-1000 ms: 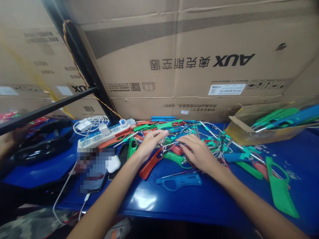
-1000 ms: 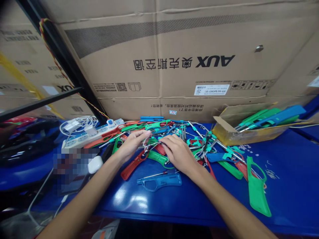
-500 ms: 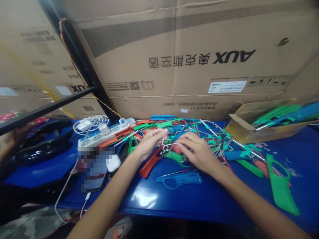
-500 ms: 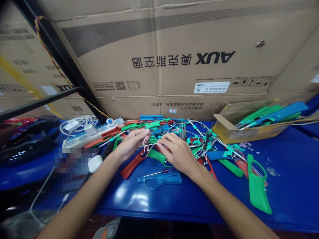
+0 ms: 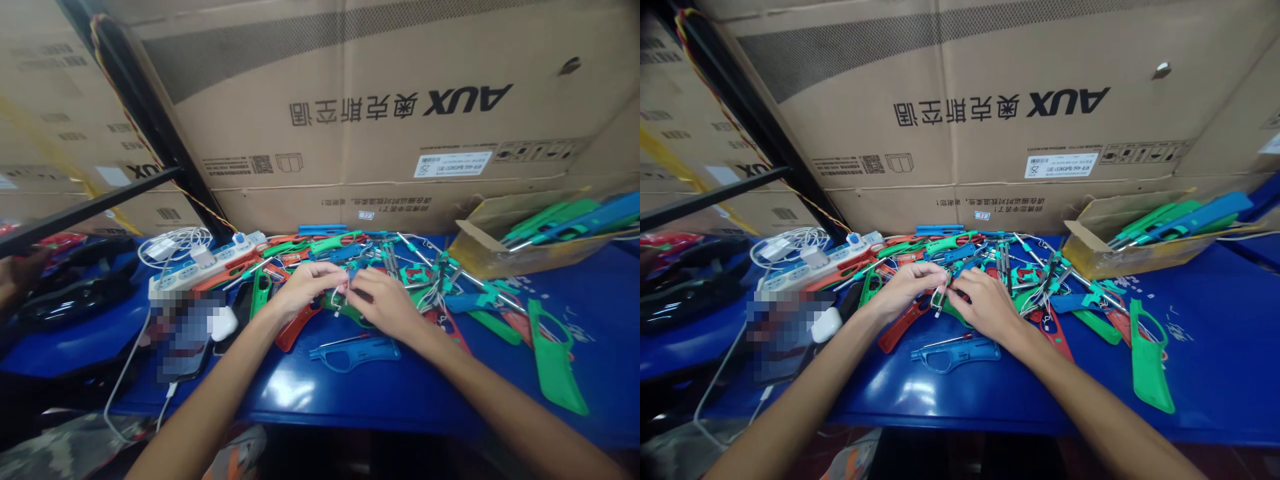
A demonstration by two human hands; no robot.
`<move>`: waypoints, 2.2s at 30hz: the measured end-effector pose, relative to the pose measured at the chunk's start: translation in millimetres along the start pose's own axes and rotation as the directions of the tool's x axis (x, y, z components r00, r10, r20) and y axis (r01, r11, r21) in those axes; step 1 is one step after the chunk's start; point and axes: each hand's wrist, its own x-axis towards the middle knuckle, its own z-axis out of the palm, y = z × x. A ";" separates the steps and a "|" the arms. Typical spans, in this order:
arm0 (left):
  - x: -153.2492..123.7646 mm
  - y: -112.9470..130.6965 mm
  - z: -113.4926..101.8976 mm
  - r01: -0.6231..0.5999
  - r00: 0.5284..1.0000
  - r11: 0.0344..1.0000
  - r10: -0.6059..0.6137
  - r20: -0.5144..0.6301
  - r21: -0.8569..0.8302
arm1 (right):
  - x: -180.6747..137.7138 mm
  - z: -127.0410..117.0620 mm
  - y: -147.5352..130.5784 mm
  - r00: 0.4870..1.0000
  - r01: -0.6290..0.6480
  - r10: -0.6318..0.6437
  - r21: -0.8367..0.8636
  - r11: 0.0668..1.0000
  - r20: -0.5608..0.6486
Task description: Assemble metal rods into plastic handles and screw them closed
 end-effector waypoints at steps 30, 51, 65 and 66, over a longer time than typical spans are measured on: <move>-9.3 4.7 3.9 -0.147 0.969 0.976 0.110 0.220 0.163 | 7.6 -26.0 -3.7 0.901 -0.202 0.433 0.898 0.390 0.014; -9.2 -4.5 7.0 -0.536 0.787 0.263 0.500 0.362 0.802 | 0.4 -32.5 -0.9 1.000 -0.023 0.020 0.304 0.952 0.012; -11.6 6.1 -7.1 -0.495 0.810 0.282 0.493 0.318 0.822 | 1.6 -40.7 4.2 0.996 0.004 0.018 0.233 0.972 -0.089; -12.4 6.9 -7.7 -0.480 0.825 0.303 0.475 0.306 0.823 | 1.7 -40.5 3.9 0.996 0.009 0.012 0.227 0.974 -0.089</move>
